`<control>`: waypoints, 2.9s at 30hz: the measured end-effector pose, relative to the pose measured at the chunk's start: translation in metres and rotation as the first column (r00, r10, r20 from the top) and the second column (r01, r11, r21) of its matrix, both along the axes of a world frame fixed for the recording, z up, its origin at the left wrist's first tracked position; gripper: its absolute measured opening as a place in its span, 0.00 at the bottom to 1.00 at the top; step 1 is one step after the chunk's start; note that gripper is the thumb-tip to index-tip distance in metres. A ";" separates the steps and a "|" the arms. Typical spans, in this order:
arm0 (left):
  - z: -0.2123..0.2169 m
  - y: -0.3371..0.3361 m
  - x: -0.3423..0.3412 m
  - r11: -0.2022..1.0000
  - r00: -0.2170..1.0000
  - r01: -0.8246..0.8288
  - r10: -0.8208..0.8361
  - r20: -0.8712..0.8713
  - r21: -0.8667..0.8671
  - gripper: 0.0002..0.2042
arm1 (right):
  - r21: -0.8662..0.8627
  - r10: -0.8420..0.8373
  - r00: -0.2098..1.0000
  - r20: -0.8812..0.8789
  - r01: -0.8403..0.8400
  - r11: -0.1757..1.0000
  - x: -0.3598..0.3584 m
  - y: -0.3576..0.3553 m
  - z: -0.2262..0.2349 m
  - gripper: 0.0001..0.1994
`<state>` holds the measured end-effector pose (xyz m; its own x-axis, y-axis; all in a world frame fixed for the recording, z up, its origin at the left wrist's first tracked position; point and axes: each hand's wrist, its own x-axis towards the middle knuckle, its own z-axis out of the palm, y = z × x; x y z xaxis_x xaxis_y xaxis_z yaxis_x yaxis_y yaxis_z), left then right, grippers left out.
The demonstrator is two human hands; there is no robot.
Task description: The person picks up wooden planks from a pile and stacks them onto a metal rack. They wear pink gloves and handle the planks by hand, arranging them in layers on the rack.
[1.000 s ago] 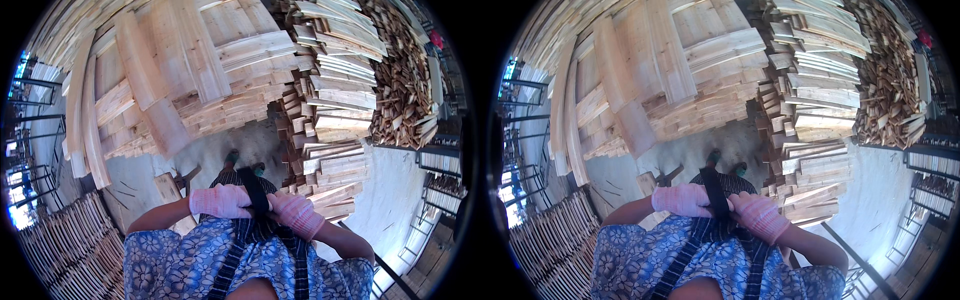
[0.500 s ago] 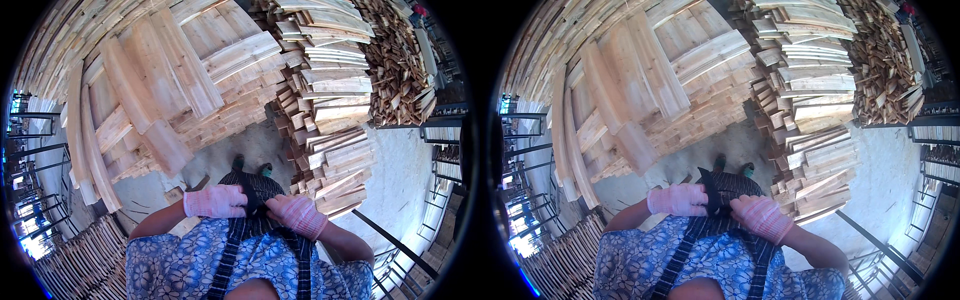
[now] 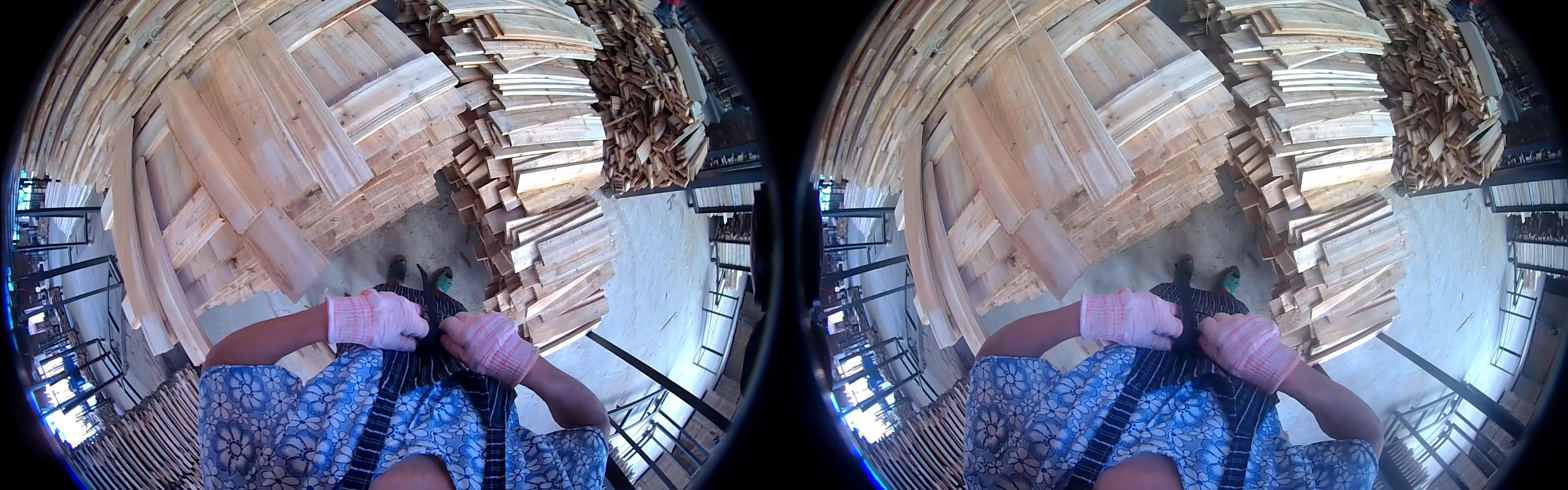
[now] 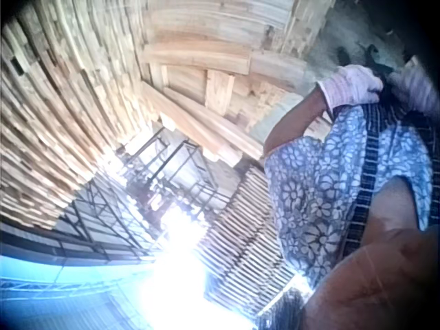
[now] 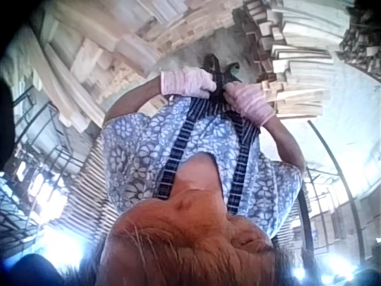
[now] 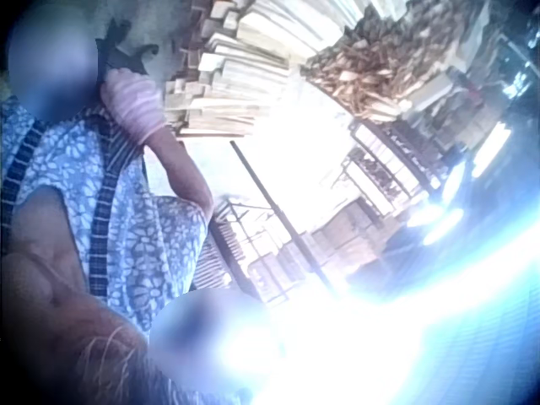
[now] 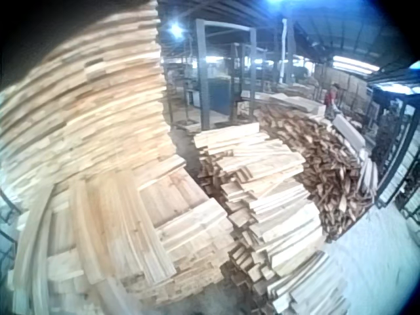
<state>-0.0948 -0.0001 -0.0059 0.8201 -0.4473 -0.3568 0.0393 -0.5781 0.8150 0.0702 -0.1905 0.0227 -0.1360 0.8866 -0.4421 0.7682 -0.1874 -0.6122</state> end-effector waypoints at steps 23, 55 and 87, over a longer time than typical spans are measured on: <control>0.002 -0.045 0.002 0.853 0.910 -0.348 0.407 -0.079 0.389 0.13 | 0.243 0.034 0.989 0.143 -0.069 0.968 -0.013 0.002 -0.010 0.08; 0.007 -0.049 0.019 0.856 0.969 -0.245 0.221 0.107 0.455 0.14 | -0.278 -0.329 0.602 -0.728 0.178 0.944 0.038 -0.009 -0.052 0.13; -0.108 -0.040 0.015 0.734 0.734 -0.679 0.677 -0.055 -0.012 0.20 | -0.033 -0.568 0.797 -0.205 0.574 0.818 -0.023 -0.140 -0.063 0.18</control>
